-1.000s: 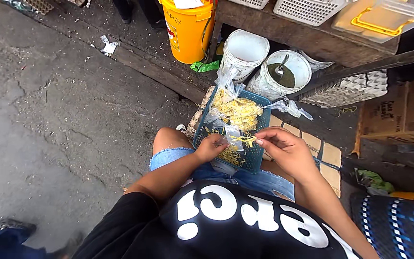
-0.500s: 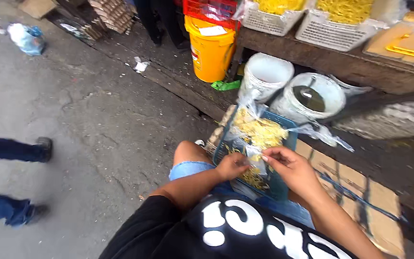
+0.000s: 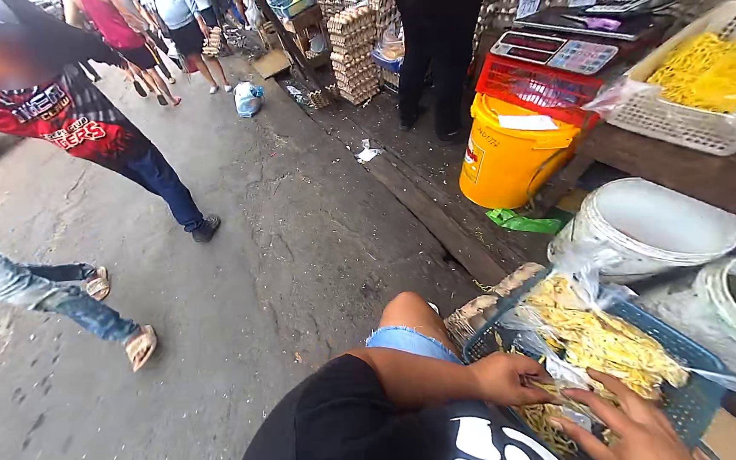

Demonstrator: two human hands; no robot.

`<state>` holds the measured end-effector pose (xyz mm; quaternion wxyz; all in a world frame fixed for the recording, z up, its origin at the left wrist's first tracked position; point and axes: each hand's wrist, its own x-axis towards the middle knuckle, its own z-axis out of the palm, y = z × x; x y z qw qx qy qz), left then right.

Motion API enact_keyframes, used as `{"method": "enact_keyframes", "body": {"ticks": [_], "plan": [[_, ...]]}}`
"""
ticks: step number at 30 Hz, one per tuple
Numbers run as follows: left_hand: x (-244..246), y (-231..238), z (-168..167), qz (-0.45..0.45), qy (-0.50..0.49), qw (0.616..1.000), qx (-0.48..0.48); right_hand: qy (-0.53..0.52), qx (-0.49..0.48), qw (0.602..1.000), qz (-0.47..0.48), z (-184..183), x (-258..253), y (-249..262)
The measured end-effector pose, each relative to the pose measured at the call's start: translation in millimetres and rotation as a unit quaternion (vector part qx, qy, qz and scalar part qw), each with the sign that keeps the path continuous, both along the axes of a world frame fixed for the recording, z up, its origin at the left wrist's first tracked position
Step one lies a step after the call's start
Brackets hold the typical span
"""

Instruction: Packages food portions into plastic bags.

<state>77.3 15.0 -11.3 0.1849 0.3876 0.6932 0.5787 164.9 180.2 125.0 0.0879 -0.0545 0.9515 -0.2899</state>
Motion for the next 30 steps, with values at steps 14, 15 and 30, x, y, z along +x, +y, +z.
{"method": "enact_keyframes", "body": {"ticks": [14,15,30], "plan": [[-1,-2,0,-0.047,0.024,0.997,-0.048,-0.071,0.051,0.995,0.044,21,-3,1],[-1,-2,-2,-0.052,0.033,0.997,-0.048,-0.070,0.049,0.995,0.047,23,-2,0],[-9,-6,-6,0.172,-0.047,0.982,-0.063,-0.209,0.006,0.975,-0.072,-104,-53,31]]}}
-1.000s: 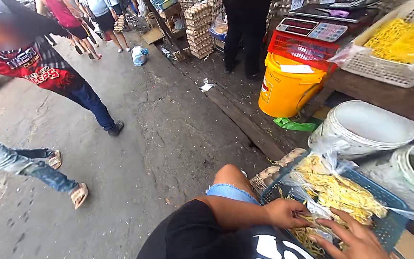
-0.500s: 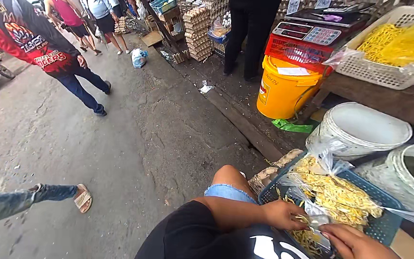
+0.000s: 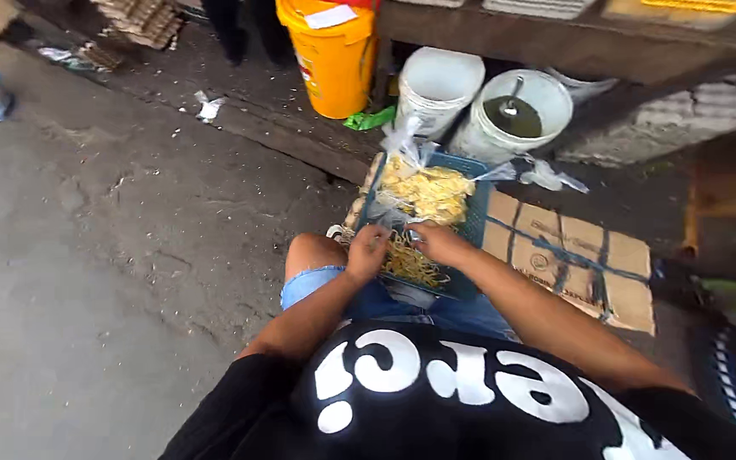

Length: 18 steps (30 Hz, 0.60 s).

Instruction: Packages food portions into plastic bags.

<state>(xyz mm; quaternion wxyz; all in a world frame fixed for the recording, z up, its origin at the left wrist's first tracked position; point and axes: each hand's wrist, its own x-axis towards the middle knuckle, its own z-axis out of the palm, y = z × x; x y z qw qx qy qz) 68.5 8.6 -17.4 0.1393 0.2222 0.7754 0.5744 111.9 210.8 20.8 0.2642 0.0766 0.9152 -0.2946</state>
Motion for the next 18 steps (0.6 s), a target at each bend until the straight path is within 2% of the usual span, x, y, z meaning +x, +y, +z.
{"method": "enact_keyframes", "body": {"ticks": [5,8,10,13,16,18], "plan": [[0,2,-13,-0.016,-0.019,1.000,0.001,-0.018,0.036,0.993,0.111,-48,1,-18],[-2,2,-14,-0.044,-0.029,0.999,0.006,-0.005,0.052,0.991,0.121,-53,15,-27],[-3,1,-12,-0.062,-0.038,0.997,0.002,-0.002,0.044,0.995,0.095,-42,23,-27],[-1,1,-10,-0.093,-0.060,0.994,-0.011,0.030,-0.051,0.998,-0.008,-23,43,-18],[-1,2,-9,-0.131,-0.062,0.989,-0.005,0.097,-0.092,0.984,-0.115,-4,63,-7],[0,2,-5,-0.147,-0.059,0.987,-0.002,0.117,-0.120,0.975,-0.150,10,73,3]]}}
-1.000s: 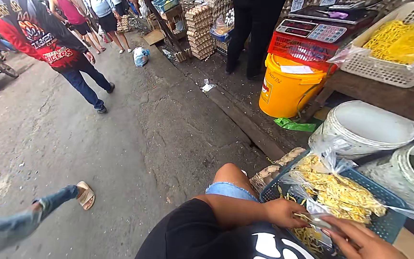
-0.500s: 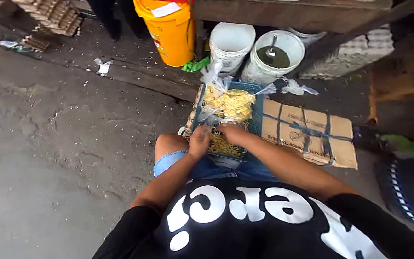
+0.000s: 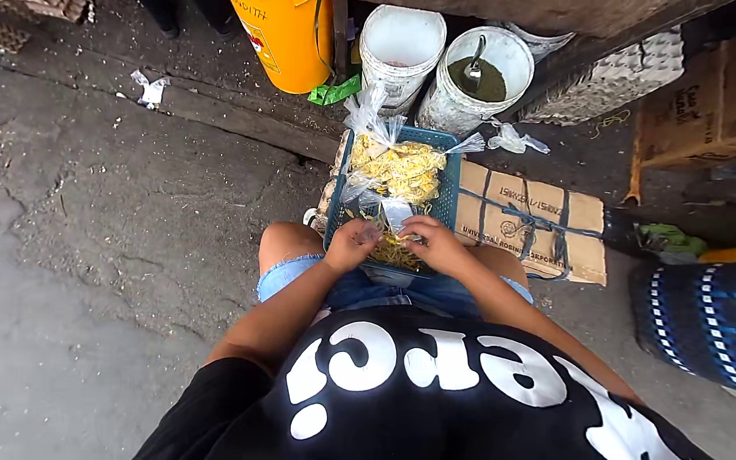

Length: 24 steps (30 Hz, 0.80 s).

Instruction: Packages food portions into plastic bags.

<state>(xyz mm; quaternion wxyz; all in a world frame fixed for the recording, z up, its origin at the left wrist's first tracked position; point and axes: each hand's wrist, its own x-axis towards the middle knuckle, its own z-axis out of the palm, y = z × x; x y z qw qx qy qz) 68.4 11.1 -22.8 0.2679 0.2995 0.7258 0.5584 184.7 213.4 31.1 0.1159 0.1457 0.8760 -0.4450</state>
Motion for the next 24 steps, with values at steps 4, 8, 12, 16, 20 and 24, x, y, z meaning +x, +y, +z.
{"method": "enact_keyframes", "body": {"ticks": [4,8,12,16,20,24], "plan": [[1,-2,4,-0.047,0.012,0.999,-0.008,0.051,-0.069,0.995,-0.041,32,9,9],[0,-2,6,-0.060,0.021,0.998,-0.012,0.149,-0.041,0.986,-0.065,53,13,1],[-1,-2,7,-0.059,0.021,0.998,-0.020,0.215,-0.015,0.974,-0.066,76,11,-5],[-2,-2,7,-0.055,0.034,0.998,-0.015,0.258,-0.059,0.962,-0.067,96,6,-8],[-3,-3,7,-0.052,0.034,0.998,-0.021,0.276,-0.083,0.955,-0.063,108,3,-11],[-3,-2,9,-0.049,0.035,0.998,-0.026,0.305,-0.102,0.945,-0.062,121,2,-13]]}}
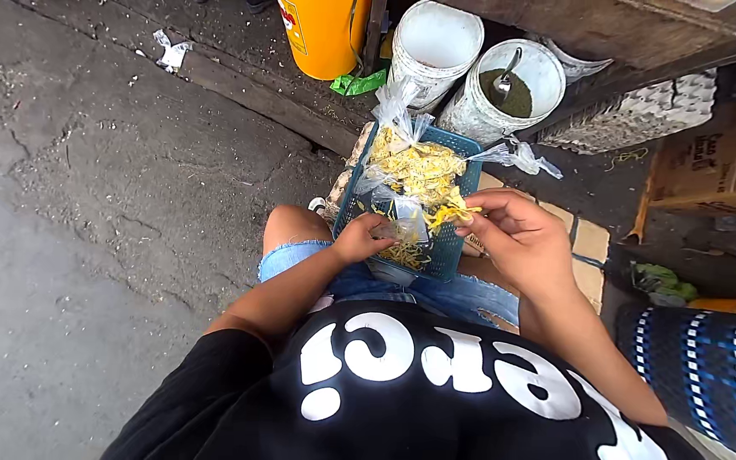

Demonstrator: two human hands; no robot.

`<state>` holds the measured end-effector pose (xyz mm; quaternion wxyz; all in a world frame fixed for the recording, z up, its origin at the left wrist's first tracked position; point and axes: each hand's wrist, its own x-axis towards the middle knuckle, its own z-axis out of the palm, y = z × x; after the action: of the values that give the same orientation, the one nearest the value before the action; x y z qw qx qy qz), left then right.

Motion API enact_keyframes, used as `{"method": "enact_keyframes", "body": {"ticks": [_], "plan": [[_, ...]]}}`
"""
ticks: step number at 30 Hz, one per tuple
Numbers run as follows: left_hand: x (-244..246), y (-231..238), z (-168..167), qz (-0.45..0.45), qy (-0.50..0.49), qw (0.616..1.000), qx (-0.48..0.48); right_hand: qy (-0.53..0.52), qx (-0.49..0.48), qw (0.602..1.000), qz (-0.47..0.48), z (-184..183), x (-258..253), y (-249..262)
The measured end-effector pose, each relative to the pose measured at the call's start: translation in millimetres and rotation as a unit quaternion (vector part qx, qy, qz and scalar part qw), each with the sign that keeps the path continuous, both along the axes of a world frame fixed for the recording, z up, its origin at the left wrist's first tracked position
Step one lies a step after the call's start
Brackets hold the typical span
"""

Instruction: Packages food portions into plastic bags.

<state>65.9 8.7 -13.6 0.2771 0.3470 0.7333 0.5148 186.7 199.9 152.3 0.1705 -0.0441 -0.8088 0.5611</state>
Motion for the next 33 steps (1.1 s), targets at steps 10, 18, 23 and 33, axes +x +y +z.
{"method": "enact_keyframes", "body": {"ticks": [10,18,23,33], "plan": [[-2,0,-2,-0.010,-0.006,1.000,-0.004,0.058,-0.044,0.997,0.040,24,-5,-7],[-2,-1,-1,-0.004,-0.014,1.000,0.009,0.002,-0.053,0.997,0.061,-31,-10,-12],[-5,-2,4,0.006,-0.075,0.997,0.007,0.033,0.031,0.996,0.076,-49,5,-7],[-5,-2,3,-0.001,-0.077,0.997,0.008,0.021,0.022,0.997,0.071,-44,11,-9]]}}
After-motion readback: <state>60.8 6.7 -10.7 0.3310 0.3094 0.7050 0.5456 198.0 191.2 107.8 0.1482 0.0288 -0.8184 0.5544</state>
